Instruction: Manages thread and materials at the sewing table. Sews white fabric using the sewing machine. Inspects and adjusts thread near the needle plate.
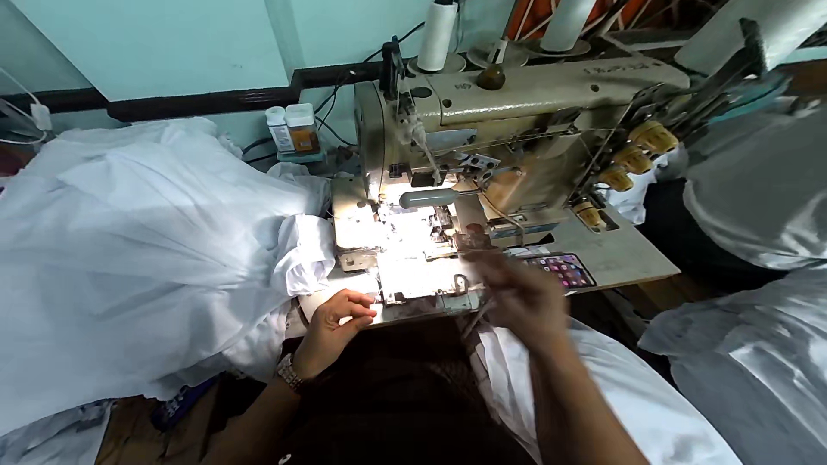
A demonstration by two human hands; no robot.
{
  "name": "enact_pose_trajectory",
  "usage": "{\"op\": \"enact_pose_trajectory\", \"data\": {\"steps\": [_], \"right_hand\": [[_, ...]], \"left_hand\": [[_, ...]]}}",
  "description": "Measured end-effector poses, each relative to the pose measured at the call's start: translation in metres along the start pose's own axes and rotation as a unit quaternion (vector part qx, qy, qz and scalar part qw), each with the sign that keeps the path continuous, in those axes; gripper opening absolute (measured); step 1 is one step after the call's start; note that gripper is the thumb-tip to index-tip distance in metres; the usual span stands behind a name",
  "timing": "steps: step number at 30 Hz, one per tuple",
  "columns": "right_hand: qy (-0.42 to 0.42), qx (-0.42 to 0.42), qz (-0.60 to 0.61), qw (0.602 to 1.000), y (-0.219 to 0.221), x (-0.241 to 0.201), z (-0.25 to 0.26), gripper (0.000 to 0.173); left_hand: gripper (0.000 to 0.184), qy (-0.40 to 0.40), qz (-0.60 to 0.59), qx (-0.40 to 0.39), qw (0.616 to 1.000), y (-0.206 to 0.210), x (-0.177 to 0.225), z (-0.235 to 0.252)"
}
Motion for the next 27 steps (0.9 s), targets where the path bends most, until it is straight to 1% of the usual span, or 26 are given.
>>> {"op": "enact_pose_trajectory", "data": {"steps": [2,4,6,7,9,11,12,13,14,16,17,20,22,24,26,27], "right_hand": [[0.001,0.126,0.024,0.992,-0.055,0.015,0.02,0.019],[0.013,0.243,0.015,0.97,-0.105,0.041,0.043,0.021],[0.035,0.329,-0.025,0.943,-0.142,0.073,0.064,0.021],[0.041,0.351,-0.037,0.935,-0.157,0.091,0.074,0.022],[0.062,0.346,-0.041,0.935,-0.18,0.124,0.091,0.03],[0.137,0.309,0.017,0.941,-0.192,0.152,0.108,0.037],[0.182,0.283,0.063,0.94,-0.19,0.158,0.117,0.034],[0.206,0.242,0.114,0.941,-0.187,0.163,0.125,0.03],[0.211,0.189,0.163,0.945,-0.185,0.168,0.132,0.029],[0.207,0.119,0.214,0.947,-0.181,0.172,0.141,0.025],[0.2,0.096,0.224,0.949,-0.182,0.177,0.143,0.022],[0.176,0.034,0.235,0.955,-0.191,0.204,0.146,0.024],[0.181,0.032,0.245,0.952,-0.199,0.228,0.145,0.026],[0.203,0.065,0.241,0.947,-0.204,0.243,0.147,0.028],[0.175,0.006,0.202,0.964,-0.206,0.23,0.159,0.026],[0.248,0.132,0.138,0.95,-0.189,0.196,0.168,0.025]], "left_hand": [[0.011,0.017,0.007,-0.021,1.0,0.007,0.005,0.004],[0.01,0.028,-0.006,-0.046,0.999,0.013,0.01,0.009],[0.012,0.035,-0.034,-0.078,0.996,0.019,0.014,0.013],[0.013,0.033,-0.05,-0.091,0.994,0.022,0.016,0.014],[0.013,0.02,-0.075,-0.106,0.991,0.027,0.018,0.016],[0.013,0.011,-0.086,-0.108,0.99,0.03,0.018,0.019],[0.013,0.007,-0.087,-0.106,0.991,0.031,0.017,0.02],[0.014,0.003,-0.085,-0.105,0.991,0.032,0.017,0.022],[0.014,-0.001,-0.085,-0.103,0.991,0.033,0.016,0.023],[0.014,-0.008,-0.093,-0.1,0.991,0.034,0.013,0.025],[0.014,-0.012,-0.099,-0.097,0.99,0.035,0.012,0.025],[0.014,-0.022,-0.116,-0.085,0.989,0.036,0.009,0.027],[0.014,-0.034,-0.133,-0.074,0.988,0.037,0.007,0.029],[0.013,-0.044,-0.141,-0.058,0.987,0.039,0.005,0.032],[0.013,-0.046,-0.145,-0.047,0.987,0.041,0.004,0.036],[0.013,-0.046,-0.144,-0.044,0.988,0.042,0.004,0.038]]}}
Point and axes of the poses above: each hand's wrist, its own z-axis towards the middle knuckle, its own y-axis out of the palm, x = y × z, the point moved 4 cm from there along z, towards the middle knuckle, and after that the axes turned 4 degrees about -z, right-handed, at the moved point
